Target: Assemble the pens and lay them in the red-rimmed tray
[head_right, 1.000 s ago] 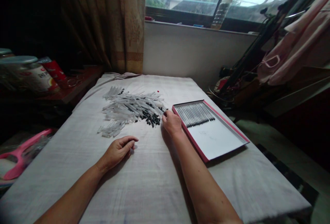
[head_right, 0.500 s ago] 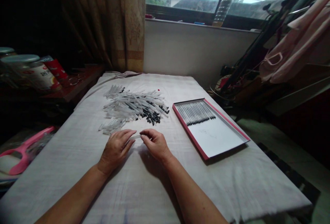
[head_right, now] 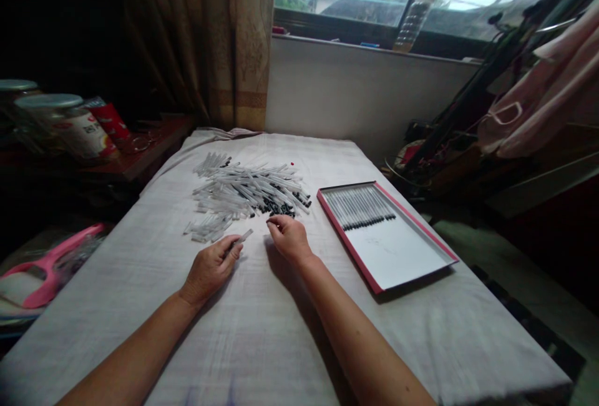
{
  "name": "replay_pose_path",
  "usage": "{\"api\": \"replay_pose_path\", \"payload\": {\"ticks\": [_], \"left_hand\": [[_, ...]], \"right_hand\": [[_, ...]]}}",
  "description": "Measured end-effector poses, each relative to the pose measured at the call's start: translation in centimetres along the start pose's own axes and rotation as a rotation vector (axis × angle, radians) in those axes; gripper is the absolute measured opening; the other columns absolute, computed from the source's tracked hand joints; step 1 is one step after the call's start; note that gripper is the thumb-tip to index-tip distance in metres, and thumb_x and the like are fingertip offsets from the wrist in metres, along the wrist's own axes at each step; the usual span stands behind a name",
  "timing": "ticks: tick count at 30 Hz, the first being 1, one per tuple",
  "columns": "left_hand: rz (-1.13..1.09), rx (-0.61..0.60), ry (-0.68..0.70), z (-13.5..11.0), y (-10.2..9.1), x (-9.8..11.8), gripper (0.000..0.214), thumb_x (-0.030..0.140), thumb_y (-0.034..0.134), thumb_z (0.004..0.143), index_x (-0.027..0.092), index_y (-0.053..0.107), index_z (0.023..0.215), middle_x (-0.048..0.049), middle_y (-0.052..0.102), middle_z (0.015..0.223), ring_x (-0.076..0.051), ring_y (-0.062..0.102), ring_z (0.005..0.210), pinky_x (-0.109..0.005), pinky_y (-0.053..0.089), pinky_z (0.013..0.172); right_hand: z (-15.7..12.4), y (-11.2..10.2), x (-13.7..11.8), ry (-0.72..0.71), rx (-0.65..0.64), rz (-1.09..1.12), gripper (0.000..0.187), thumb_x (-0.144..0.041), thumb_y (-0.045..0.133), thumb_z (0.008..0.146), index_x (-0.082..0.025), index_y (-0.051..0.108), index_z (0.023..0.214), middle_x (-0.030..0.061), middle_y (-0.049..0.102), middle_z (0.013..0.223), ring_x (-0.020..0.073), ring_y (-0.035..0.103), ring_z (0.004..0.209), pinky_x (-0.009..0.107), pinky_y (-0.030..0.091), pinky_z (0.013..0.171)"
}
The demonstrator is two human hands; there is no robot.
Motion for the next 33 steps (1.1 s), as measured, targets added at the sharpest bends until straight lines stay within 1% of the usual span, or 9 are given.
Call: {"api": "replay_pose_path", "payload": {"ticks": [3,7,11,14,18,20,23,27,33], "left_hand": [[0.006,-0.02,-0.059,0.0,0.1,-0.5,0.031,0.038,0.047,0.091,0.021,0.066,0.11,-0.0027,0.074,0.078,-0.018,0.07,0.071,-0.025,0.05,0.068],[-0.012,-0.008,-0.091,0.1,0.0,-0.9,0.031,0.038,0.047,0.091,0.021,0.065,0.109,-0.0012,0.072,0.071,-0.017,0.069,0.066,-0.025,0.048,0.065],[-0.043,-0.005,-0.087,0.1,0.1,-1.0,0.031,0.039,0.047,0.091,0.021,0.065,0.11,-0.0021,0.073,0.075,-0.017,0.07,0.069,-0.025,0.049,0.066],[-0.068,0.007,-0.083,0.1,0.1,-1.1,0.031,0.039,0.047,0.091,0.021,0.065,0.11,-0.0034,0.074,0.081,-0.018,0.07,0.074,-0.026,0.051,0.069],[-0.096,0.075,-0.027,0.1,-0.6,-0.7,0.03,0.036,0.048,0.091,0.019,0.068,0.107,-0.0066,0.075,0.096,-0.02,0.07,0.087,-0.028,0.053,0.081],[-0.109,0.103,0.006,0.1,-0.9,-0.4,0.029,0.035,0.049,0.092,0.019,0.069,0.105,-0.0071,0.074,0.098,-0.019,0.07,0.09,-0.028,0.053,0.083],[-0.115,0.12,0.047,0.1,-1.2,0.1,0.027,0.033,0.051,0.093,0.019,0.07,0.105,-0.0068,0.074,0.096,-0.018,0.069,0.089,-0.027,0.053,0.082],[-0.072,0.127,0.117,0.1,-1.3,0.9,0.025,0.03,0.051,0.094,0.02,0.07,0.106,-0.0058,0.074,0.095,-0.017,0.069,0.088,-0.027,0.053,0.081],[0.014,0.142,0.222,-0.2,-1.4,2.1,0.023,0.026,0.053,0.095,0.02,0.068,0.11,-0.0052,0.074,0.096,-0.016,0.069,0.086,-0.027,0.053,0.079]], "right_hand": [[2.7,-0.1,-0.9,-0.003,-0.016,-0.351,0.023,-0.026,0.053,0.089,-0.024,0.074,0.1,0.0056,0.073,0.106,0.0198,0.067,0.096,0.03,0.048,0.086],[5.7,0.0,-0.8,0.083,-0.053,-0.629,0.03,-0.035,0.049,0.093,-0.027,0.072,0.111,0.0076,0.069,0.116,0.0226,0.067,0.098,0.031,0.049,0.083],[7.3,0.9,-0.5,0.109,-0.123,-0.746,0.032,-0.04,0.051,0.091,-0.027,0.073,0.111,0.0094,0.068,0.114,0.0249,0.066,0.1,0.032,0.05,0.081],[7.4,0.4,-0.5,0.115,-0.089,-0.723,0.031,-0.038,0.049,0.092,-0.029,0.074,0.107,0.0078,0.07,0.111,0.0236,0.067,0.097,0.031,0.05,0.079],[5.6,-3.3,-0.2,0.087,0.129,-0.475,0.025,-0.035,0.055,0.088,-0.025,0.077,0.096,0.007,0.073,0.105,0.0214,0.068,0.089,0.03,0.05,0.078],[3.6,-6.0,0.5,0.063,0.293,-0.192,0.023,-0.033,0.059,0.083,-0.021,0.076,0.091,0.0081,0.074,0.097,0.0197,0.068,0.081,0.03,0.051,0.076],[-0.1,-8.9,3.7,0.159,0.502,0.375,0.026,-0.039,0.064,0.076,-0.017,0.072,0.087,0.0075,0.074,0.083,0.017,0.067,0.066,0.025,0.049,0.054],[-3.5,-9.1,5.3,0.254,0.621,0.844,0.024,-0.038,0.072,0.069,-0.017,0.067,0.08,0.0024,0.071,0.071,0.0109,0.061,0.052,0.017,0.038,0.038],[-4.2,-8.0,3.2,0.203,0.572,0.938,0.021,-0.034,0.073,0.071,-0.017,0.068,0.081,0.0029,0.073,0.074,0.0098,0.063,0.052,0.017,0.043,0.04]]}}
Point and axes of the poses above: each hand's wrist, its own z-axis towards the middle knuckle, its own y-axis out of the palm, x = y × z, the point moved 10 cm from there along z, towards the middle knuckle
